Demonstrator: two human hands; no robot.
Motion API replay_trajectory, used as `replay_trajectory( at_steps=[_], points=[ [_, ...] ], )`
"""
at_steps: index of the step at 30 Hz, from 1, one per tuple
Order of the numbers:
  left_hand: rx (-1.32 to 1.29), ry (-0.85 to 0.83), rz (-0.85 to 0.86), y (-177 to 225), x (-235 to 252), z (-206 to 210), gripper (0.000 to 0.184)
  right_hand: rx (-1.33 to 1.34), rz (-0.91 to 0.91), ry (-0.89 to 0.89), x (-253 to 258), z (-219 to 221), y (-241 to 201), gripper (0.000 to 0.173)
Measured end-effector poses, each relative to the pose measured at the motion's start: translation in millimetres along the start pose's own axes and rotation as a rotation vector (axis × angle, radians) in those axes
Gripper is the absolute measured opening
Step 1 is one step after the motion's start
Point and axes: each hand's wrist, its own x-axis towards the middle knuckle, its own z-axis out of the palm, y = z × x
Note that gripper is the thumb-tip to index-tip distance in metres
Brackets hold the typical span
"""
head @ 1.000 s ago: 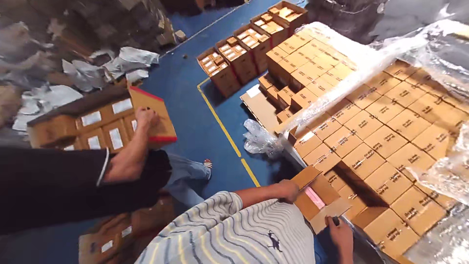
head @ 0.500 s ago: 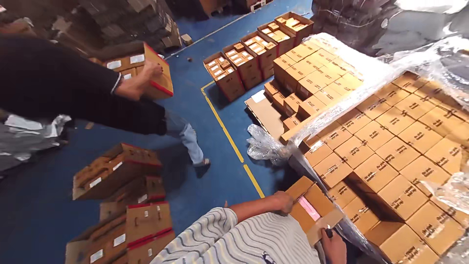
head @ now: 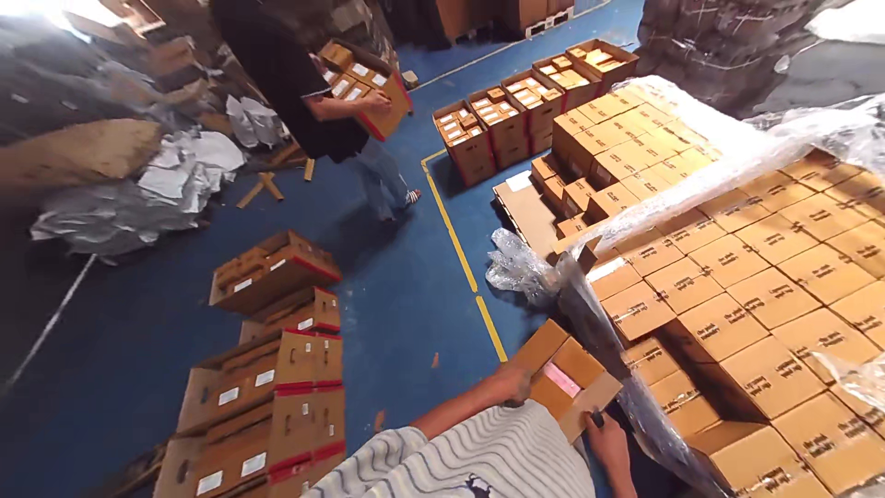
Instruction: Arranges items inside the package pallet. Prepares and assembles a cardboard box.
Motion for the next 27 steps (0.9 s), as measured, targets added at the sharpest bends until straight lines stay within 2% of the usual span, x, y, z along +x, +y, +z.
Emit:
replay_trajectory(
  at_steps=[4, 8, 17, 27],
  points=[
    [-0.002, -0.002, -0.030, 4, -14, 29, 0.037, 0.017, -0.012, -0.047, -18, 17, 22, 0.033],
    [0.058, -0.036, -0.015, 18, -10, 36, 0.036, 0.013, 0.018, -0.064, -28, 12, 38, 0.034],
    [0.159, -0.026, 0.051, 41, -2, 31, 0.036, 0.113, 0.083, 0.066, -40, 11, 51, 0.035],
    [0.124, -0.002, 0.050, 37, 5, 15, 0.036, 0.073, 0.064, 0.059, -21, -3, 36, 0.035]
  ],
)
